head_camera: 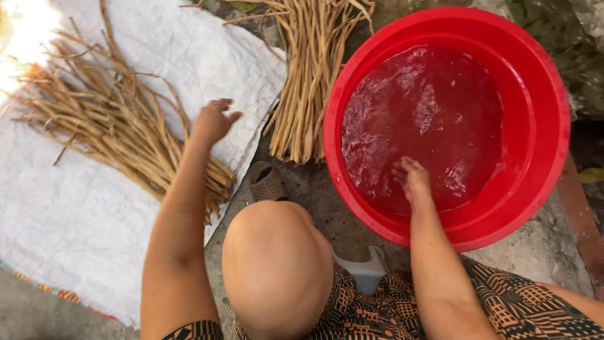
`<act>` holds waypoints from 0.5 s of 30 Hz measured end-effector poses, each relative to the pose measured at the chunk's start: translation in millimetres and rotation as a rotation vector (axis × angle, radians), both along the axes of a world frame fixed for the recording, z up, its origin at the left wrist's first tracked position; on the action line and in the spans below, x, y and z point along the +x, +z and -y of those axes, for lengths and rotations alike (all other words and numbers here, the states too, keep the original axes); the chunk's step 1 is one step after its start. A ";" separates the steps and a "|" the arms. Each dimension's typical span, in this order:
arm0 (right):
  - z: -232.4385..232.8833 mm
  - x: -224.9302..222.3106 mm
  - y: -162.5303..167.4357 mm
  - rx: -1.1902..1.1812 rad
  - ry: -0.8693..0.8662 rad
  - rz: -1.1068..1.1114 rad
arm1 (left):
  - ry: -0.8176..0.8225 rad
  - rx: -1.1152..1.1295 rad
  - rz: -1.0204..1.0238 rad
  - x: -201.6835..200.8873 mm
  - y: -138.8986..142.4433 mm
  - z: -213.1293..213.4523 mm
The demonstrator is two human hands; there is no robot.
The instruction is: The person repeatedly submerges bundles of dried plant stems in a red basin of water, agitates them by hand, and places them on a white cloth beside the basin. The process continues with multiple bundles throughout the clip.
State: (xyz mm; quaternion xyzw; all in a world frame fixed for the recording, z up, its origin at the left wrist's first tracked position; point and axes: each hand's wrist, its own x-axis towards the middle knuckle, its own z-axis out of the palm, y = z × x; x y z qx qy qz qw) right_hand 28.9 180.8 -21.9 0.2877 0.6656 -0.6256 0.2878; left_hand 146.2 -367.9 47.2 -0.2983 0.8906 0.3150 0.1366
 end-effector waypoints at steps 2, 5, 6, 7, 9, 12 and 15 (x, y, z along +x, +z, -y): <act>9.3 0.4 2.3 0.050 0.017 0.004 | -0.152 -0.043 0.037 -36.6 -27.8 -31.8; 19.0 -0.1 4.9 0.073 0.024 0.029 | -0.207 -0.002 -0.027 -69.0 -48.3 -79.3; 20.8 -0.7 5.3 0.053 0.001 0.043 | -0.212 -0.012 0.006 -74.7 -53.7 -95.2; 21.2 -1.3 5.2 0.032 -0.021 0.057 | -0.216 -0.024 0.038 -78.6 -57.6 -110.4; 20.6 -2.5 3.8 0.046 -0.026 0.044 | -0.157 -0.045 0.114 -79.7 -60.6 -135.4; 17.6 -4.2 -1.0 0.035 -0.015 0.049 | -0.059 -0.068 0.156 -79.3 -62.3 -149.7; 17.6 -5.4 -6.7 -0.015 -0.010 0.017 | -0.008 0.014 0.228 -80.0 -64.7 -140.5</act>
